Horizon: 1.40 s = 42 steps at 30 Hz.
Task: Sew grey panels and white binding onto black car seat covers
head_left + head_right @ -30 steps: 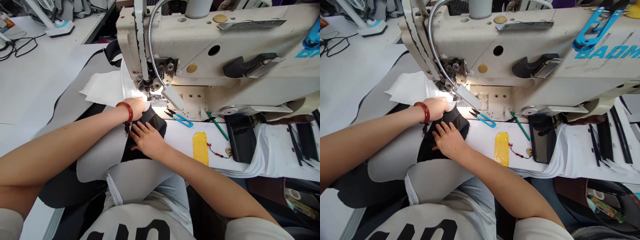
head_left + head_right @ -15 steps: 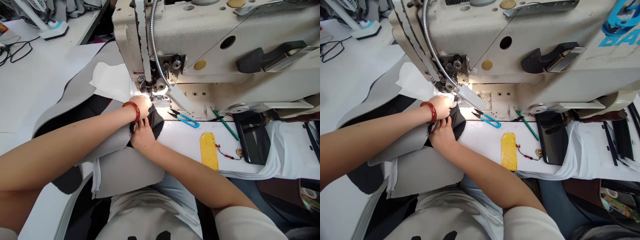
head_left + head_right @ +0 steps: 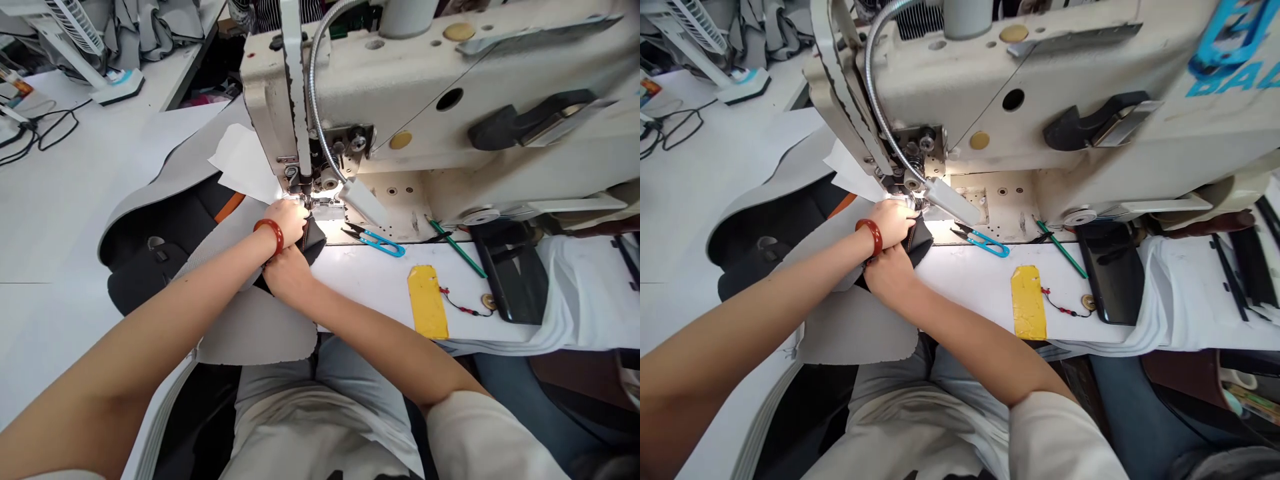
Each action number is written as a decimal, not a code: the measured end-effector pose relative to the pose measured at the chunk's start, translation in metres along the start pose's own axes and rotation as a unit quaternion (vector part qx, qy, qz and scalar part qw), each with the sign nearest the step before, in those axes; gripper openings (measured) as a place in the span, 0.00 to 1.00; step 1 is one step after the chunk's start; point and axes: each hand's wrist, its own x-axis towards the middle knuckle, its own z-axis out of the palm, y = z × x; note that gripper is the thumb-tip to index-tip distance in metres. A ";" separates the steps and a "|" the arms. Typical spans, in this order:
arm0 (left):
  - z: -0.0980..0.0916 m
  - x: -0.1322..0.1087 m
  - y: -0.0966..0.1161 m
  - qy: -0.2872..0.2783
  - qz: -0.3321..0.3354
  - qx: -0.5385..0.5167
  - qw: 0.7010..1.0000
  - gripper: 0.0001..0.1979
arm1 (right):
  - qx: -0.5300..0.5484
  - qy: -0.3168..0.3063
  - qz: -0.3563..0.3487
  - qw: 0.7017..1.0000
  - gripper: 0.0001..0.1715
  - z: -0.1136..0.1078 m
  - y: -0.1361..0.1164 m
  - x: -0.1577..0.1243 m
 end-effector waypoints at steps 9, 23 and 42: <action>0.007 -0.018 -0.001 0.065 0.003 -0.007 0.998 0.19 | 0.036 -0.017 0.020 0.999 0.28 -0.045 0.106 -0.029; -0.001 0.002 -0.040 0.006 -0.032 -0.105 0.994 0.21 | -0.093 -0.063 -0.062 0.992 0.24 -0.039 0.120 0.023; 0.007 -0.012 0.003 0.064 -0.020 -0.033 0.997 0.15 | -0.031 -0.064 0.016 0.997 0.27 -0.023 0.061 -0.028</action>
